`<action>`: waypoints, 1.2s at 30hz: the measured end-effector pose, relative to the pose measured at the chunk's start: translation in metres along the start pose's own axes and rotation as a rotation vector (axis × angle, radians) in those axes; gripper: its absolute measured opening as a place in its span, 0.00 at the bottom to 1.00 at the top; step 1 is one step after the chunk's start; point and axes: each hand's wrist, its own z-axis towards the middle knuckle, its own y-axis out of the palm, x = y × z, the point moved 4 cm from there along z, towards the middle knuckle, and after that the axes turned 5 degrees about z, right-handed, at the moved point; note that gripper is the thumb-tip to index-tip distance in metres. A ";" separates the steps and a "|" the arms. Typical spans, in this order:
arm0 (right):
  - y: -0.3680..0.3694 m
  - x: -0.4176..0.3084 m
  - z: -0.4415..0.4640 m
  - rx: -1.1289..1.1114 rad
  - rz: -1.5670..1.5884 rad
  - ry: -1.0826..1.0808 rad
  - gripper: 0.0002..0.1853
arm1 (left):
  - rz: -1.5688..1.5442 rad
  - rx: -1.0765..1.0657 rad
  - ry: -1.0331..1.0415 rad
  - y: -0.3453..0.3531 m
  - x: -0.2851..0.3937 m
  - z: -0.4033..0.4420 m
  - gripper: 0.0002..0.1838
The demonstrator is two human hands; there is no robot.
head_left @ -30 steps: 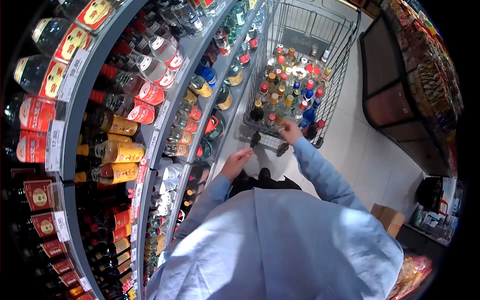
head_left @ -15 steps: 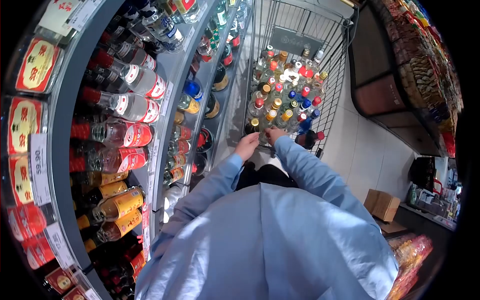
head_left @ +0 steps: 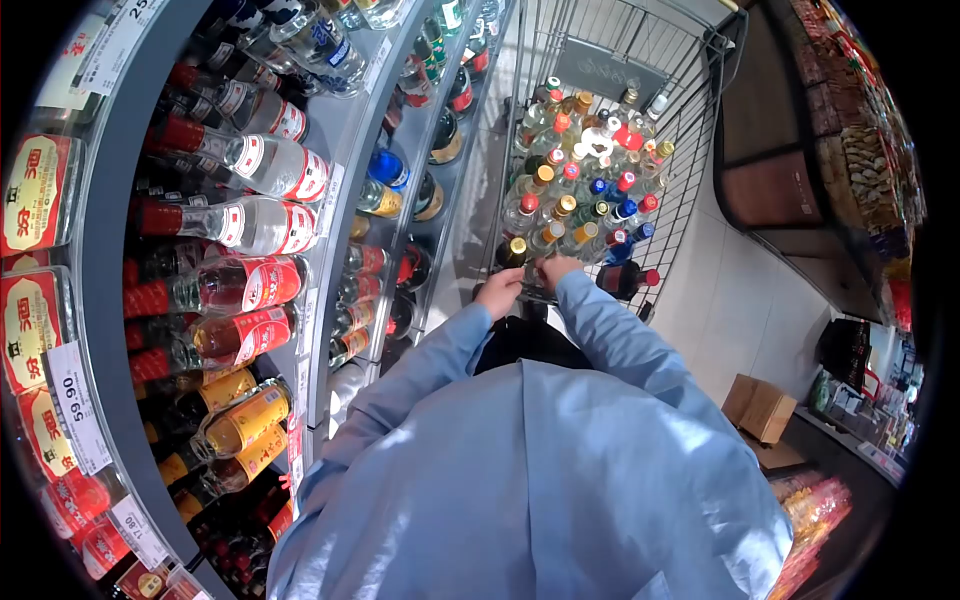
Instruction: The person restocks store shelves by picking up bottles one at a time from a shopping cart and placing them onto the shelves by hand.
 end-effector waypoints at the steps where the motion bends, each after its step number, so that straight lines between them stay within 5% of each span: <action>1: 0.000 -0.002 -0.001 -0.002 -0.016 -0.022 0.10 | 0.024 0.015 0.015 0.000 -0.001 0.002 0.19; 5: -0.033 -0.004 -0.029 0.100 0.049 -0.109 0.11 | 0.084 0.007 0.029 0.011 0.007 0.000 0.25; 9: -0.110 -0.009 -0.081 0.367 0.284 -0.172 0.12 | 0.297 0.006 0.352 0.027 0.046 -0.012 0.36; 13: -0.175 0.004 -0.112 0.520 0.816 -0.186 0.10 | 0.603 0.062 0.494 0.036 0.093 -0.024 0.41; 14: -0.181 0.011 -0.114 0.498 0.894 -0.183 0.11 | 0.524 0.138 0.603 0.039 0.103 -0.029 0.40; 17: -0.213 0.013 -0.124 0.428 1.032 -0.134 0.15 | 0.417 -0.088 0.211 0.043 0.142 -0.053 0.39; 19: -0.231 0.002 -0.132 0.428 1.096 -0.080 0.18 | 0.140 -0.198 0.401 0.050 0.143 -0.062 0.33; 21: -0.237 -0.005 -0.132 0.473 1.108 -0.177 0.18 | -0.090 -0.294 0.347 0.056 0.142 -0.075 0.31; 25: -0.222 -0.022 -0.122 0.280 1.250 -0.287 0.12 | 0.097 -0.037 0.294 0.044 0.142 -0.112 0.29; 27: -0.211 -0.034 -0.118 0.130 1.284 -0.296 0.11 | 0.078 0.140 0.448 0.043 0.132 -0.129 0.29; 29: -0.188 -0.044 -0.104 0.096 1.296 -0.407 0.10 | 0.208 0.239 0.314 0.039 0.125 -0.154 0.29; 33: -0.159 -0.094 -0.113 -0.278 1.256 -0.365 0.11 | 0.166 0.448 0.312 0.043 0.106 -0.210 0.25; 36: -0.141 -0.136 -0.126 -0.469 1.182 -0.561 0.11 | 0.173 0.642 0.310 0.052 0.099 -0.260 0.24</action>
